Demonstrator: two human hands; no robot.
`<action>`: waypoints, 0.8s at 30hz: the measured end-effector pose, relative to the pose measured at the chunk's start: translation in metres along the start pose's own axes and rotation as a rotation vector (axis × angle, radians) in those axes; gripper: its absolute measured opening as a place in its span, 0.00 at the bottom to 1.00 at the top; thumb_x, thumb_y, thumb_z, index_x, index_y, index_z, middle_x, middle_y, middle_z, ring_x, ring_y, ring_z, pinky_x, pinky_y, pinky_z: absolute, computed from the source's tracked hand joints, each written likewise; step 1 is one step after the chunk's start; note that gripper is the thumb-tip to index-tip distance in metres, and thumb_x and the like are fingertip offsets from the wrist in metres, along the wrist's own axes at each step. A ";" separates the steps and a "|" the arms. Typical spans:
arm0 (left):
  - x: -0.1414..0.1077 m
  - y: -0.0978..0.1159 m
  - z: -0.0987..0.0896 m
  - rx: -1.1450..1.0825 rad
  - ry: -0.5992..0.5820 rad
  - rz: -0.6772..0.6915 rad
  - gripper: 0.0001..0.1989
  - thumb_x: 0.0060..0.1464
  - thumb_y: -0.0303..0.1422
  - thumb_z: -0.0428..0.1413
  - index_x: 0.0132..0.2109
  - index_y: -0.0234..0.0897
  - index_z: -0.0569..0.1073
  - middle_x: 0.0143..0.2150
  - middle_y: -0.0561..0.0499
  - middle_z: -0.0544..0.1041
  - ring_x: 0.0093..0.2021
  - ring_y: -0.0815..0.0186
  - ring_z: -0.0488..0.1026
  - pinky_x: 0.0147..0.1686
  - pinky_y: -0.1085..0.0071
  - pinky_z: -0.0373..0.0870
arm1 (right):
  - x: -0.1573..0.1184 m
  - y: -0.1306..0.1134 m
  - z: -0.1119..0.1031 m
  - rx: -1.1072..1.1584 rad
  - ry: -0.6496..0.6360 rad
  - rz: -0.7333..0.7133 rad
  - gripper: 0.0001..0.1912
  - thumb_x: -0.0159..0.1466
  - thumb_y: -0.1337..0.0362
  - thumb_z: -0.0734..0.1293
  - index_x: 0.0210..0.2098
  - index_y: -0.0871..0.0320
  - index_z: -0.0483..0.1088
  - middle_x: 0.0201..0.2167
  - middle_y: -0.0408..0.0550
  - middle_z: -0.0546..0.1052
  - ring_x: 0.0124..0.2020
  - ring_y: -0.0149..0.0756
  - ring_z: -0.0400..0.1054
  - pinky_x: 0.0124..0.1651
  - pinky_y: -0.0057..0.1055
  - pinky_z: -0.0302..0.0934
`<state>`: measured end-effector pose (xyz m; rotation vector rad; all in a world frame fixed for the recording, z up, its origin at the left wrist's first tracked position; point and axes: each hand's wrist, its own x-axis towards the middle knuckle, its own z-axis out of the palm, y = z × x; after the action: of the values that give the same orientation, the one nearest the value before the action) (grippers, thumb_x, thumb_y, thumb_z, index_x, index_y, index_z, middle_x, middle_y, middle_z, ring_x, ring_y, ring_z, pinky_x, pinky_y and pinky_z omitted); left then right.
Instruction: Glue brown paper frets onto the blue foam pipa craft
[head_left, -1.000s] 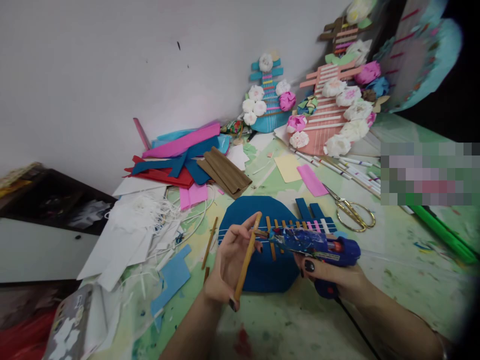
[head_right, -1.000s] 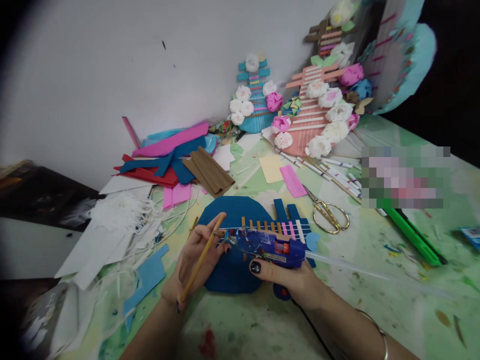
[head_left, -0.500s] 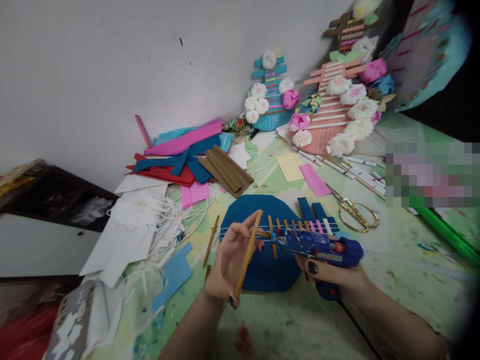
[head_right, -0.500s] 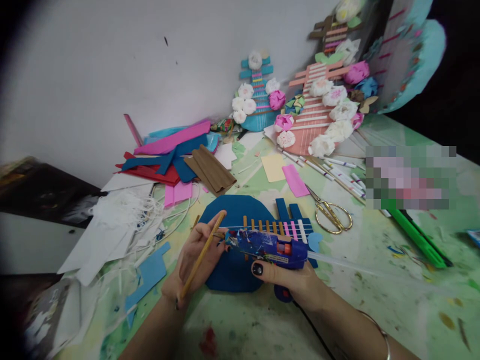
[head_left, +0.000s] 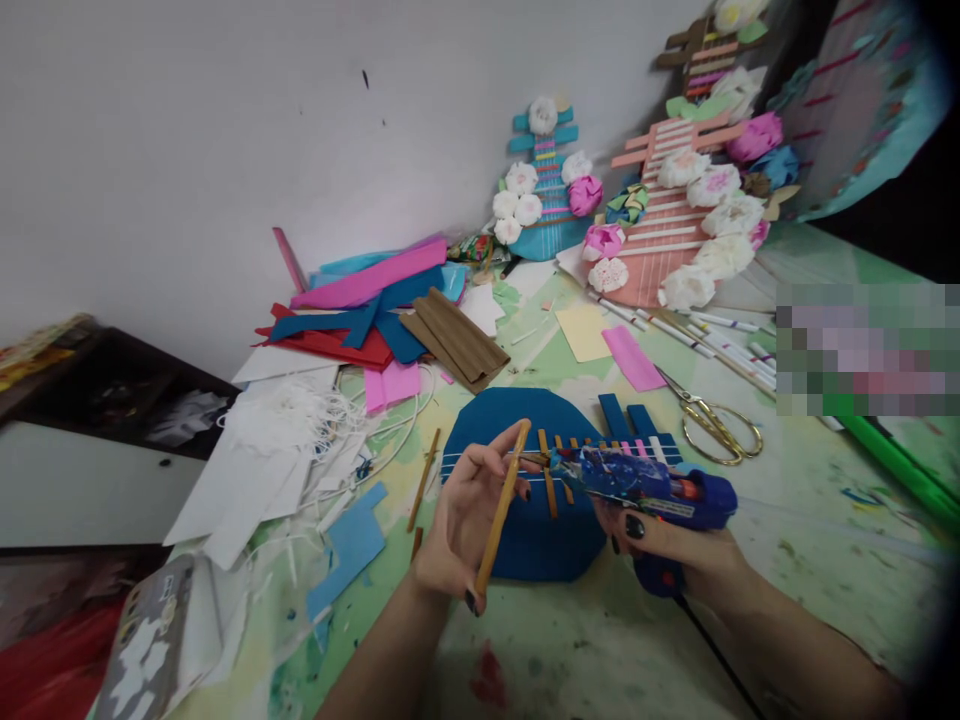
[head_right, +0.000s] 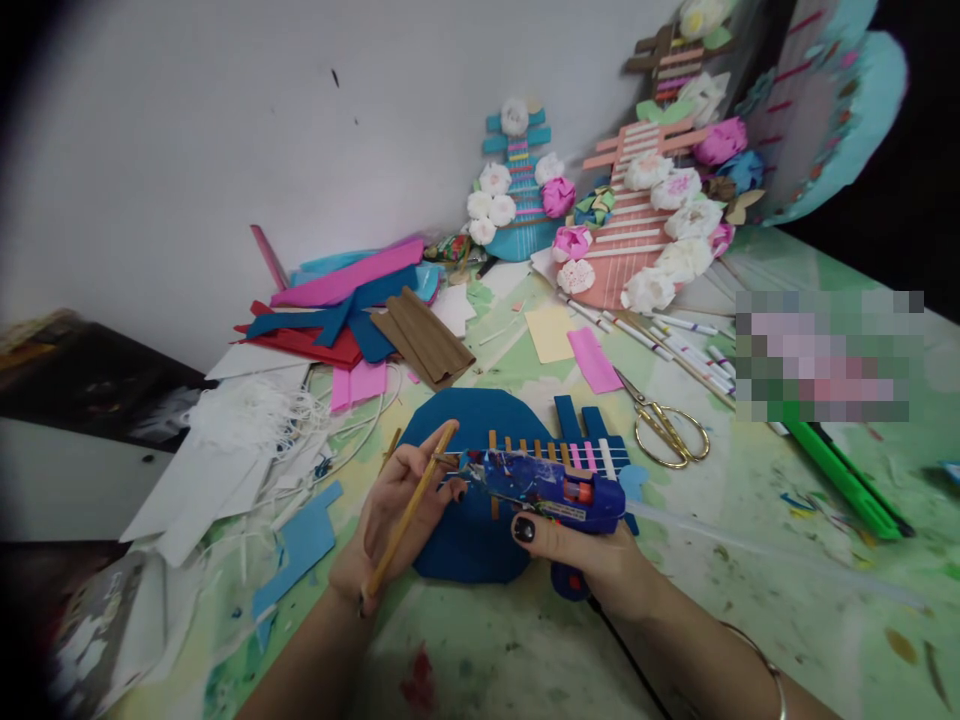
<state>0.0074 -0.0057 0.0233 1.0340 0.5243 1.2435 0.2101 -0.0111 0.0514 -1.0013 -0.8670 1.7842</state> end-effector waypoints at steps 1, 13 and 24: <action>0.000 0.000 0.001 -0.007 0.005 -0.004 0.41 0.18 0.50 0.70 0.41 0.41 0.64 0.66 0.43 0.52 0.55 0.50 0.62 0.42 0.62 0.64 | 0.001 0.000 0.000 -0.005 0.001 -0.005 0.17 0.43 0.52 0.77 0.30 0.53 0.79 0.32 0.48 0.80 0.38 0.43 0.73 0.49 0.39 0.66; 0.000 -0.001 -0.002 0.019 0.002 0.002 0.39 0.20 0.52 0.69 0.40 0.42 0.64 0.66 0.44 0.52 0.53 0.50 0.63 0.42 0.60 0.64 | 0.000 0.005 -0.004 -0.018 -0.003 -0.009 0.19 0.43 0.52 0.77 0.31 0.55 0.78 0.26 0.47 0.77 0.30 0.39 0.71 0.35 0.33 0.68; -0.001 0.001 0.001 0.017 -0.016 -0.030 0.40 0.17 0.51 0.70 0.39 0.41 0.63 0.65 0.42 0.53 0.53 0.49 0.62 0.41 0.63 0.63 | 0.005 0.010 -0.010 -0.186 0.121 -0.071 0.18 0.48 0.49 0.73 0.20 0.58 0.71 0.18 0.44 0.70 0.22 0.33 0.63 0.24 0.28 0.58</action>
<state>0.0078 -0.0070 0.0248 1.0462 0.5362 1.2054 0.2145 -0.0087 0.0375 -1.1699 -0.9931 1.5877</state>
